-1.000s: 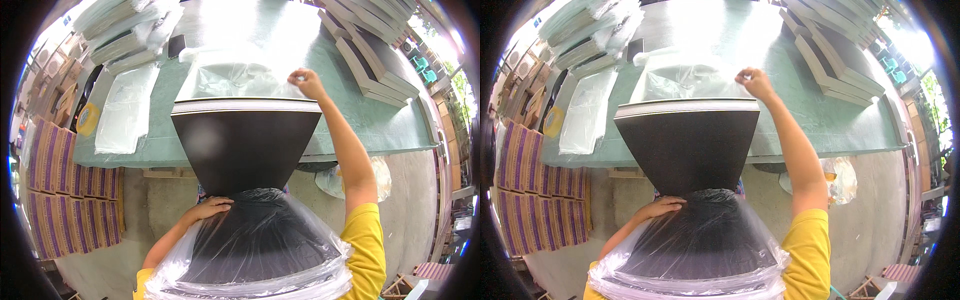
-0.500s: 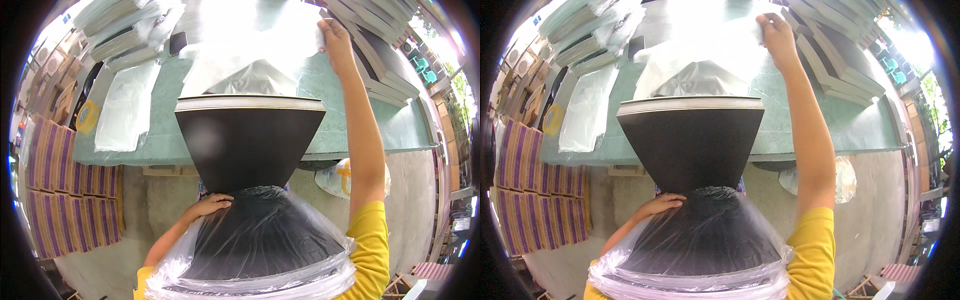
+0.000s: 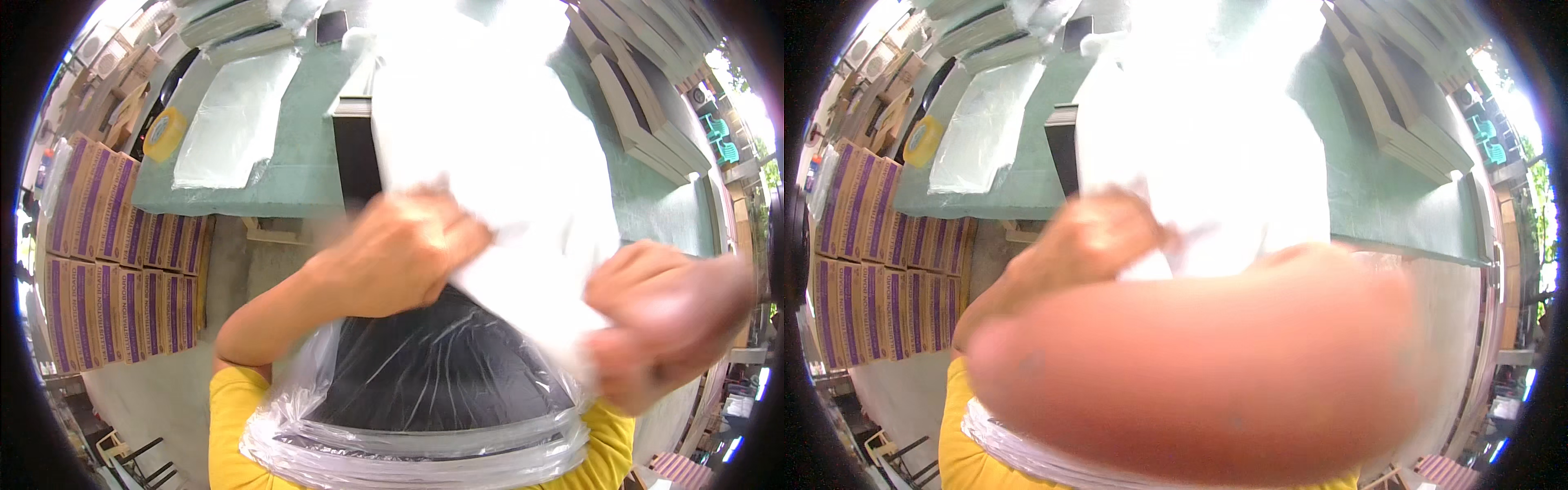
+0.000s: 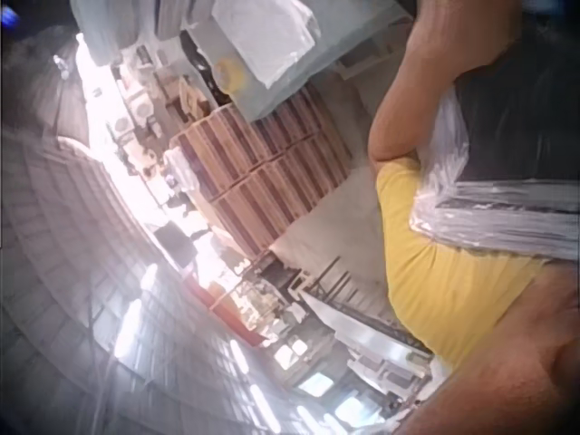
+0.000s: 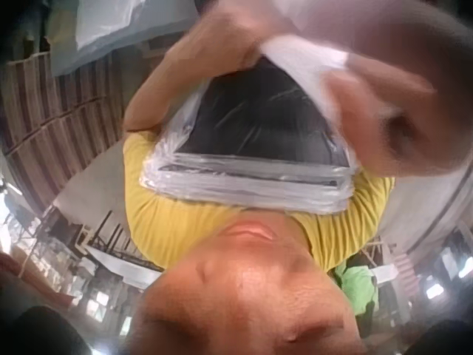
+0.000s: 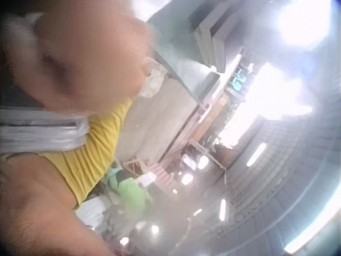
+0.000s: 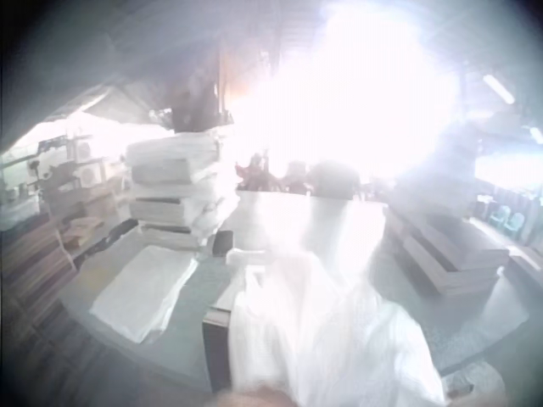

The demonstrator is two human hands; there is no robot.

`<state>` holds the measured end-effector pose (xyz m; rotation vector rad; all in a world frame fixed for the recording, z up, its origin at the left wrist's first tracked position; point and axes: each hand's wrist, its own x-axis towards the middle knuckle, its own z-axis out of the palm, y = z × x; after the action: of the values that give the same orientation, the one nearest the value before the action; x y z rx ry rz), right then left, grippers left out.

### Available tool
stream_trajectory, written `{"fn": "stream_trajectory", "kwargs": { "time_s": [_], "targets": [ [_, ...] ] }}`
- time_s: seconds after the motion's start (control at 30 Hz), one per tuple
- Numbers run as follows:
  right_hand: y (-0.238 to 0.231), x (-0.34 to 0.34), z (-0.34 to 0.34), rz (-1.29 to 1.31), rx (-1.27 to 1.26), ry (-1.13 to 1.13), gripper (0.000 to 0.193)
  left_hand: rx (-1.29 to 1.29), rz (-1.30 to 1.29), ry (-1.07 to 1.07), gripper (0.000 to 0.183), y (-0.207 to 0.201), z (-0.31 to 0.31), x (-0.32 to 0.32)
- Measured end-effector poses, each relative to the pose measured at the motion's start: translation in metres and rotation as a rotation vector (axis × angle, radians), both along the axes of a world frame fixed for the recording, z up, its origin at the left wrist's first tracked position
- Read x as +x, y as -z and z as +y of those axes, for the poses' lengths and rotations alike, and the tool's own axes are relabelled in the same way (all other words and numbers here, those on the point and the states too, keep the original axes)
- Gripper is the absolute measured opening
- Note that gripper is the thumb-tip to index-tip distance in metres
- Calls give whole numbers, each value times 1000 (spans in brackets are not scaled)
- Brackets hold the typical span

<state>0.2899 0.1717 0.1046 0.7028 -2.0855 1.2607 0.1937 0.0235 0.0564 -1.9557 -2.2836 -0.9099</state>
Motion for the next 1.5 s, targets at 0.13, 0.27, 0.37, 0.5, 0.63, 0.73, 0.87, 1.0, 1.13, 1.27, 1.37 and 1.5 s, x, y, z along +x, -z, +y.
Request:
{"fn": "stream_trajectory", "kwargs": {
  "time_s": [0.13, 0.27, 0.37, 0.5, 0.63, 0.73, 0.87, 1.0, 1.13, 1.27, 1.37, 1.5],
  "targets": [
    [27, -3, 52, -572, -852, 143, 49, -156, -933, 213, 26, 34, -23, 15],
    [109, 5, 41, -1108, -1493, -441, 76, -60, -1044, -465, 51, 67, -33, 16],
    [136, 10, 38, -1047, -836, -330, 53, -103, -1045, -659, 53, 75, -42, 18],
    [131, -1, 38, -1207, -854, -314, 26, 47, -1286, -600, 42, 97, -70, 19],
    [140, -4, 33, -1195, -809, -334, 15, 188, -1467, -663, 30, 100, -80, 12],
    [138, -11, 35, -1242, -1100, -356, 14, 244, -505, -900, 20, 85, -75, 1],
    [147, -14, 21, -1201, -1135, -367, 24, 297, -737, -663, 29, 64, -62, 19],
    [143, -18, -2, -1300, -1190, -489, 36, 144, -1015, -351, 50, 61, -10, 40],
    [132, -15, 19, -1171, -1129, -397, 31, 264, -1345, -320, 46, 56, -17, 27],
    [133, -12, 25, -1148, -826, -304, 16, 204, -1212, -162, 34, 64, -4, 27],
    [131, -13, 31, -1037, -1099, -347, 15, 135, -597, -290, 26, 78, -16, 14],
    [133, 10, 80, -752, -1432, -224, 17, 139, -566, -700, 29, 229, -104, 8]
  ]
}}
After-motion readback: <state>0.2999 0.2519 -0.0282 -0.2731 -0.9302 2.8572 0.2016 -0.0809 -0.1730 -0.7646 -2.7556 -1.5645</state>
